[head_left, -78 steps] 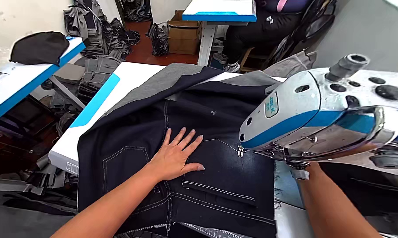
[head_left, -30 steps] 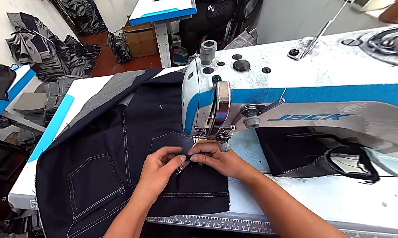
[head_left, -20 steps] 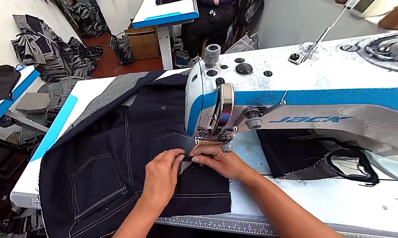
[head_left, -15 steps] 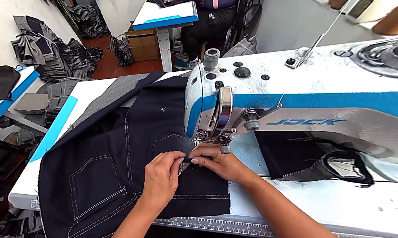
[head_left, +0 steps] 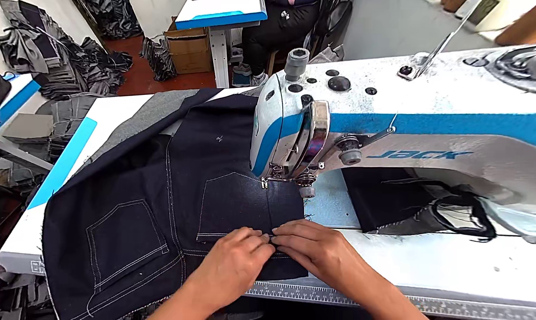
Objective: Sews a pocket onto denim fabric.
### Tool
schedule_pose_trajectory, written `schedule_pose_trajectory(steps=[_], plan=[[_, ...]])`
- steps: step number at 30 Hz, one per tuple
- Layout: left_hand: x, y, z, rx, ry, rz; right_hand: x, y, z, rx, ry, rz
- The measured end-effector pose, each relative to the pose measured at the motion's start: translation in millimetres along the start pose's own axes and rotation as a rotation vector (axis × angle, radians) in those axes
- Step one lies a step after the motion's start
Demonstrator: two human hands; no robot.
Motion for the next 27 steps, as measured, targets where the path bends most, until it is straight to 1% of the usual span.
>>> schedule_pose_trajectory(steps=[2,4,6,8,10,12,14,15,17,18,19,20,22,25,27], plan=[[14,-5,14,0.018,0.079,0.053,6,-1,-1,0.01,0.027,0.053],[36,-17,27,0.021,0.032,0.06,10,-5,-3,0.017,0.08,0.097],[67,-20,30,0.05,-0.049,0.061,14,-9,-5,0.026,0.121,0.127],[105,-6,25,0.167,-0.166,0.083,14,-9,-8,0.02,0.124,0.124],[130,9,24,0.262,-0.229,0.147,11,-6,-8,0.029,0.103,0.104],[133,10,27,0.321,-0.266,0.172,9,-4,-8,0.04,0.079,0.097],[125,-2,33,0.373,-0.346,0.15,5,-5,-8,0.037,0.064,0.086],[117,-13,36,0.368,-0.376,0.131,3,-6,-8,0.034,0.065,0.081],[99,-32,31,0.256,-0.316,0.11,3,-6,-9,0.035,0.076,0.077],[93,-35,24,0.19,-0.235,0.091,3,-7,-9,0.036,0.08,0.077],[90,-34,15,0.162,-0.132,0.081,4,-8,-10,0.038,0.082,0.078],[91,-30,5,0.186,-0.058,0.068,4,-8,-10,0.038,0.083,0.081],[97,-19,-7,0.253,-0.042,0.009,4,-9,-9,0.049,0.083,0.088],[99,-15,-6,0.345,-0.049,-0.027,7,-12,-9,0.073,0.088,0.102],[100,-15,-5,0.357,-0.039,-0.045,10,-14,-10,0.08,0.109,0.124]])
Point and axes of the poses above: each hand's wrist, its own y-axis away from the middle knuckle, its own z-axis out of the back of the hand, x = y × z, the point moved 5 cm from there along -y, towards the middle knuckle, and after that the axes turned 12 degrees about -x, right-handed, at the moved point
